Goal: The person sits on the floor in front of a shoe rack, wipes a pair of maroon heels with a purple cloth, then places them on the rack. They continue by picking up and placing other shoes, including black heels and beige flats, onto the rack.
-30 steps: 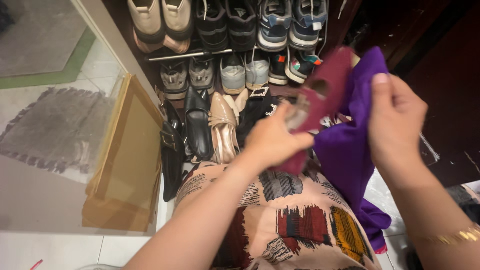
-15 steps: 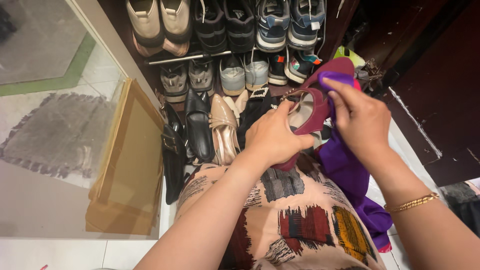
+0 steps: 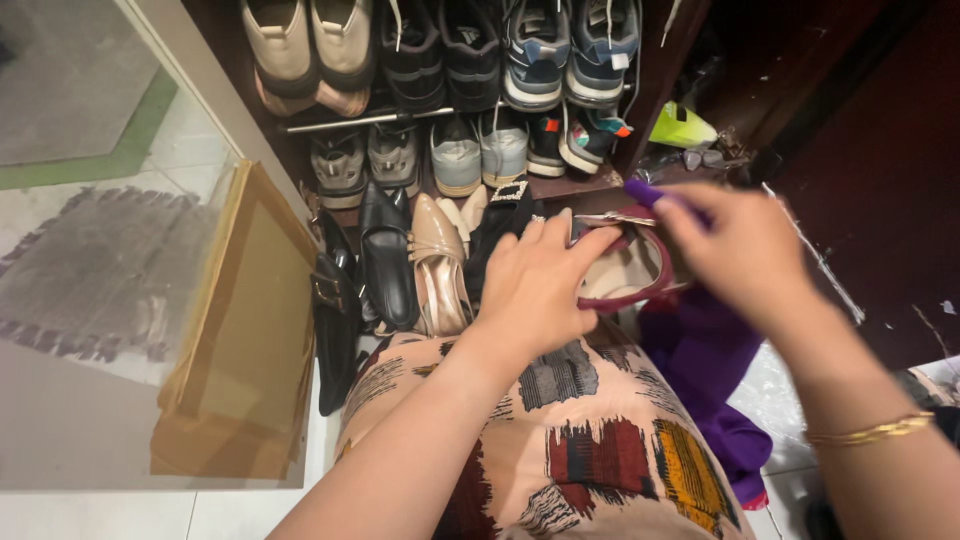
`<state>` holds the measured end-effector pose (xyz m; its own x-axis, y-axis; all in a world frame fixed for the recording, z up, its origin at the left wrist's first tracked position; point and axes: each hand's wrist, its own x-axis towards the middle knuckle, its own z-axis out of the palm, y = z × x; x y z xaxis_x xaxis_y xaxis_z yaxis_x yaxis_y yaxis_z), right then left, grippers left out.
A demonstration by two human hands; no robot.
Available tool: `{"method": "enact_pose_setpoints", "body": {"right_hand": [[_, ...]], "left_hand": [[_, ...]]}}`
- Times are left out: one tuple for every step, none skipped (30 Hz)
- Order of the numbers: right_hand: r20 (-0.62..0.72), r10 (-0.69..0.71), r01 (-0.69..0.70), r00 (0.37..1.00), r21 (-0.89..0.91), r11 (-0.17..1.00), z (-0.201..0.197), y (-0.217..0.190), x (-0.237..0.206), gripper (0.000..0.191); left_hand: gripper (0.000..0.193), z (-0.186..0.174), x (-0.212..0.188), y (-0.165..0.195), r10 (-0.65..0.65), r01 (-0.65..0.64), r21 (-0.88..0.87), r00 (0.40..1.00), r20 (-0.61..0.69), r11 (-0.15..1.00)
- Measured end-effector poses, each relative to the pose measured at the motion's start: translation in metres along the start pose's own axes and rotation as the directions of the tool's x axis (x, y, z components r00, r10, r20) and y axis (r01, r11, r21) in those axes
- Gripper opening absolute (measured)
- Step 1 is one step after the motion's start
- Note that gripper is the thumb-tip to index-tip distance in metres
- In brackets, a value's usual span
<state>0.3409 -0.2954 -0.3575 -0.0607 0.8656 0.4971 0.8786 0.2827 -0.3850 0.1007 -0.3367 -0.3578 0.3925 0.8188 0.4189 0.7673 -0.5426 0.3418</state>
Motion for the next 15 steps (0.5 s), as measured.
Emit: {"method": "enact_pose_setpoints", "body": {"right_hand": [[0.071,0.106,-0.095,0.992,-0.142,0.985,0.008,-0.001,-0.005,0.03],[0.04,0.13,-0.124,0.991,-0.12,0.985,0.011,0.002,-0.008,0.031],[0.01,0.155,-0.153,0.988,-0.097,0.983,0.012,0.006,-0.01,0.033],[-0.018,0.183,-0.184,0.983,-0.072,0.98,0.01,0.012,-0.011,0.035],[-0.024,0.197,-0.198,0.98,-0.062,0.978,0.006,0.018,-0.009,0.036],[-0.031,0.212,-0.213,0.977,-0.052,0.976,0.0,0.022,-0.007,0.036],[-0.041,0.226,-0.228,0.973,-0.044,0.973,-0.004,0.023,-0.004,0.037],[-0.049,0.241,-0.239,0.969,0.042,0.97,-0.007,0.022,-0.002,0.036],[-0.055,0.257,-0.248,0.965,0.126,0.96,-0.009,0.018,0.0,0.034],[-0.062,0.273,-0.255,0.96,0.208,0.944,-0.008,0.013,0.001,0.033],[-0.051,0.192,-0.178,0.98,0.206,0.962,0.0,0.004,0.001,0.031],[-0.041,0.111,-0.101,0.993,0.204,0.974,0.006,-0.003,-0.001,0.029],[0.022,0.07,-0.073,0.997,0.185,0.98,0.021,-0.011,-0.005,0.028],[0.089,0.027,-0.042,0.996,0.167,0.985,0.034,-0.017,-0.009,0.028],[0.033,0.004,-0.009,0.999,0.144,0.99,0.038,-0.015,-0.013,0.029]], "left_hand": [[0.081,0.0,0.001,-0.003,0.051,-0.049,0.052,0.997,-0.052,0.997],[0.081,0.0,0.001,-0.006,0.079,-0.075,0.059,0.994,-0.07,0.995],[0.081,-0.001,0.001,-0.011,0.106,-0.1,0.069,0.991,-0.087,0.993],[0.081,-0.002,-0.001,-0.015,0.133,-0.126,0.077,0.986,-0.101,0.989],[0.081,-0.002,-0.004,-0.019,0.118,-0.112,0.072,0.989,-0.083,0.991],[0.08,-0.003,-0.007,-0.023,0.105,-0.101,0.067,0.992,-0.067,0.993],[0.08,-0.002,-0.007,-0.027,0.095,-0.092,0.061,0.994,-0.052,0.994],[0.08,-0.001,-0.008,-0.028,0.107,-0.104,0.082,0.993,-0.042,0.991],[0.079,0.001,-0.008,-0.03,0.12,-0.116,0.101,0.992,-0.032,0.988],[0.079,0.003,-0.006,-0.03,0.134,-0.131,0.119,0.991,-0.023,0.984],[0.08,0.006,-0.005,-0.029,0.189,-0.176,0.156,0.979,-0.071,0.972],[0.082,0.009,-0.003,-0.027,0.246,-0.221,0.193,0.962,-0.117,0.956],[0.084,0.012,-0.001,-0.026,0.302,-0.261,0.232,0.94,-0.16,0.937],[0.079,0.013,0.0,-0.025,0.306,-0.267,0.238,0.941,-0.142,0.934],[0.074,0.014,0.0,-0.026,0.305,-0.268,0.246,0.944,-0.125,0.931]]}}
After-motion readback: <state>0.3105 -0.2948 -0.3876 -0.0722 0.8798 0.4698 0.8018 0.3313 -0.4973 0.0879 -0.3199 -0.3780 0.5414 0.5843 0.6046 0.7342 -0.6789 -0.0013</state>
